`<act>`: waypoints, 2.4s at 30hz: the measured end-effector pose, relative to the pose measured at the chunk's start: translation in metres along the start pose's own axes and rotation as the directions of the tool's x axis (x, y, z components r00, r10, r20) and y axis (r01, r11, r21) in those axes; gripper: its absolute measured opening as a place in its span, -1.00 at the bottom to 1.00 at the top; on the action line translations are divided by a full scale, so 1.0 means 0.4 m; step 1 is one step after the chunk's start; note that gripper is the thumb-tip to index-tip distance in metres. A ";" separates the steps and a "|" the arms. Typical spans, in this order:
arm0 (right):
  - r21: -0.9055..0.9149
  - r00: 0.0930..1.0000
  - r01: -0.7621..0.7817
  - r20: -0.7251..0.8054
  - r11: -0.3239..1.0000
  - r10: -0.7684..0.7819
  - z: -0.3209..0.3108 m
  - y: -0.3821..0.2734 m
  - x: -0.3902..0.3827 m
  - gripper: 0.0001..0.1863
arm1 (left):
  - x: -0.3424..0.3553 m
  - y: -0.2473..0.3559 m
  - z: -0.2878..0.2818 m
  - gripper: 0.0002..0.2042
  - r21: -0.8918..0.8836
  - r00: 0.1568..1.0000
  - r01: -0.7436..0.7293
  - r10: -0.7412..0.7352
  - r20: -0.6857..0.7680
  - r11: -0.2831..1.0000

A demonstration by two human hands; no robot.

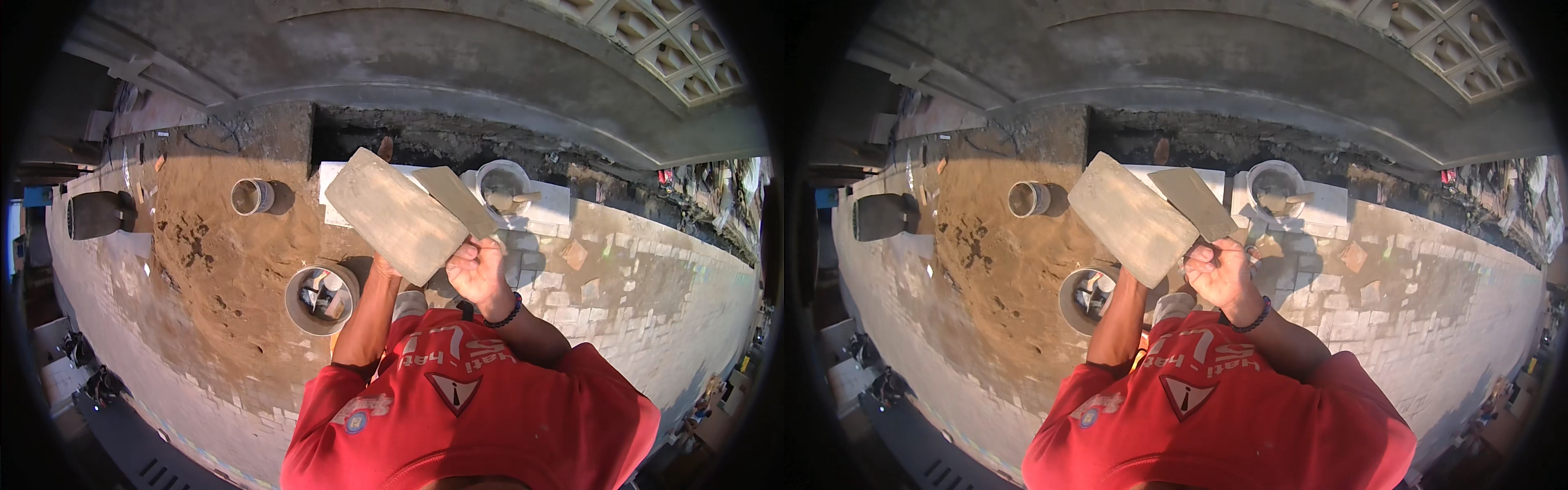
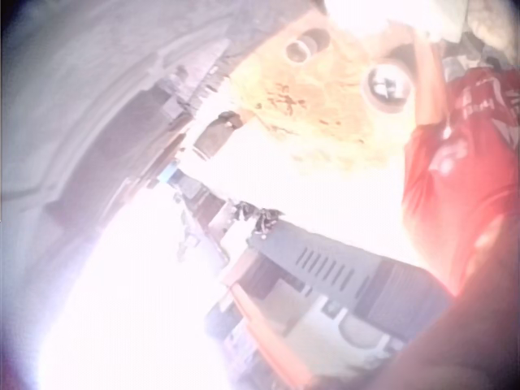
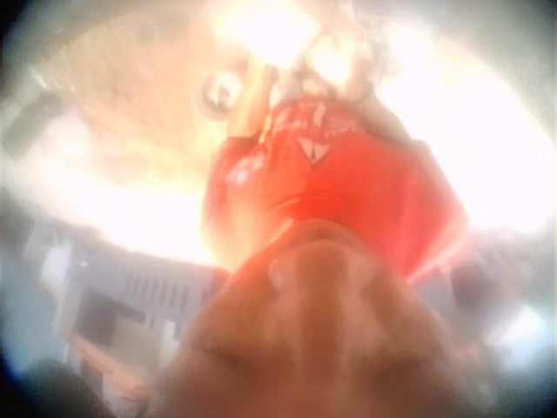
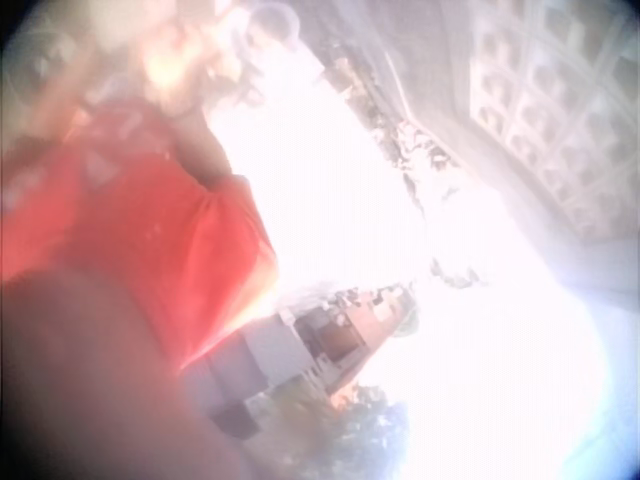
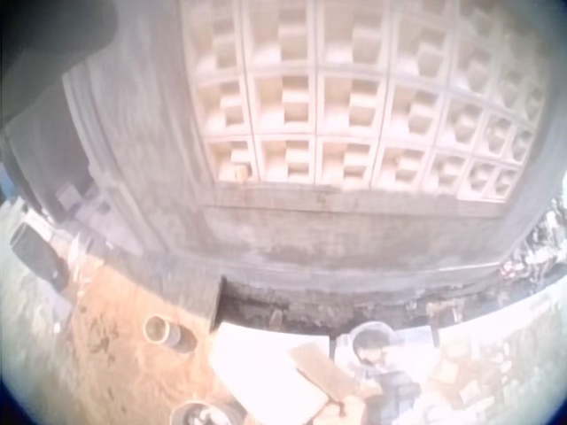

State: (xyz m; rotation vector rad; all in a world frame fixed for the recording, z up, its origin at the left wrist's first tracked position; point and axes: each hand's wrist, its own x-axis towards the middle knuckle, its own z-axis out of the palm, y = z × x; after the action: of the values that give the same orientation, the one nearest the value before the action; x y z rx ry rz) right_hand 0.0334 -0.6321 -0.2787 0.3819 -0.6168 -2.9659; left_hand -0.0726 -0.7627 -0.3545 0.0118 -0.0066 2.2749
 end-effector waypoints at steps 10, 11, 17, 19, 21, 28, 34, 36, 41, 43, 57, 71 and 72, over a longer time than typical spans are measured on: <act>-0.050 1.000 -0.016 0.019 0.999 0.017 -0.059 -0.027 0.012 -0.71 | -0.027 0.025 -0.077 -0.44 0.226 0.989 -0.022 0.055 -0.139 0.974; -0.129 0.999 0.027 -0.028 0.991 -0.031 -0.070 -0.035 -0.002 -0.70 | -0.022 0.022 -0.064 -0.41 0.272 0.978 0.001 0.056 -0.202 0.962; -0.705 0.882 -0.057 -0.367 0.707 -0.296 -0.226 -0.218 -0.108 -0.68 | 0.025 -0.008 -0.093 -0.49 0.342 0.957 0.004 0.096 -0.275 0.940; -0.812 0.736 -0.232 -0.506 0.535 -0.450 -0.348 -0.353 -0.171 -0.65 | 0.034 -0.017 -0.116 -0.48 0.361 0.942 0.031 0.094 -0.322 0.932; -0.884 0.665 -0.325 -0.466 0.335 -0.584 -0.555 -0.527 -0.247 -0.66 | 0.040 -0.030 -0.142 -0.48 0.378 0.922 0.069 0.086 -0.377 0.923; -0.450 0.473 -0.775 0.052 -0.443 -0.880 -0.738 -1.100 -0.190 -0.45 | 0.010 -0.075 -0.268 -0.47 0.414 0.812 0.158 0.120 -0.571 0.896; -0.317 0.465 -0.848 -0.064 -0.424 -0.883 -0.773 -1.391 -0.019 -0.39 | -0.053 -0.122 -0.364 -0.47 0.417 0.710 0.192 0.168 -0.684 0.888; -0.227 0.532 -0.836 -0.112 -0.499 -0.839 -0.806 -1.423 0.002 -0.49 | -0.068 -0.137 -0.379 -0.47 0.407 0.683 0.205 0.168 -0.711 0.890; 0.027 0.649 -0.728 -0.298 -0.685 -0.700 -0.691 -1.343 0.065 -0.68 | -0.093 -0.165 -0.416 -0.46 0.397 0.660 0.179 0.190 -0.727 0.900; 0.008 0.736 -0.621 -0.339 -0.784 -0.587 -0.648 -1.306 0.054 -0.70 | -0.081 -0.166 -0.422 -0.46 0.383 0.665 0.181 0.174 -0.726 0.906; -0.073 0.534 -0.844 -0.212 -0.532 -0.818 -0.579 -1.197 0.068 -0.63 | -0.085 -0.143 -0.434 -0.44 0.337 0.668 0.199 0.124 -0.734 0.920; -0.268 0.494 -0.857 -0.186 -0.440 -0.849 -0.637 -1.175 0.085 -0.62 | -0.111 -0.128 -0.454 -0.42 0.312 0.653 0.220 0.098 -0.751 0.924; -0.221 0.527 -0.843 -0.161 -0.489 -0.835 -0.638 -1.165 0.083 -0.63 | -0.107 -0.127 -0.458 -0.42 0.311 0.654 0.227 0.092 -0.751 0.923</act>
State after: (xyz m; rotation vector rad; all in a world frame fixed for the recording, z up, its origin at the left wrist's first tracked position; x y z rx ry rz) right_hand 0.0514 -0.3076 -0.7005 1.2331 2.2835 -0.6775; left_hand -0.0075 -0.7609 -0.5383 -0.7326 0.8735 1.9997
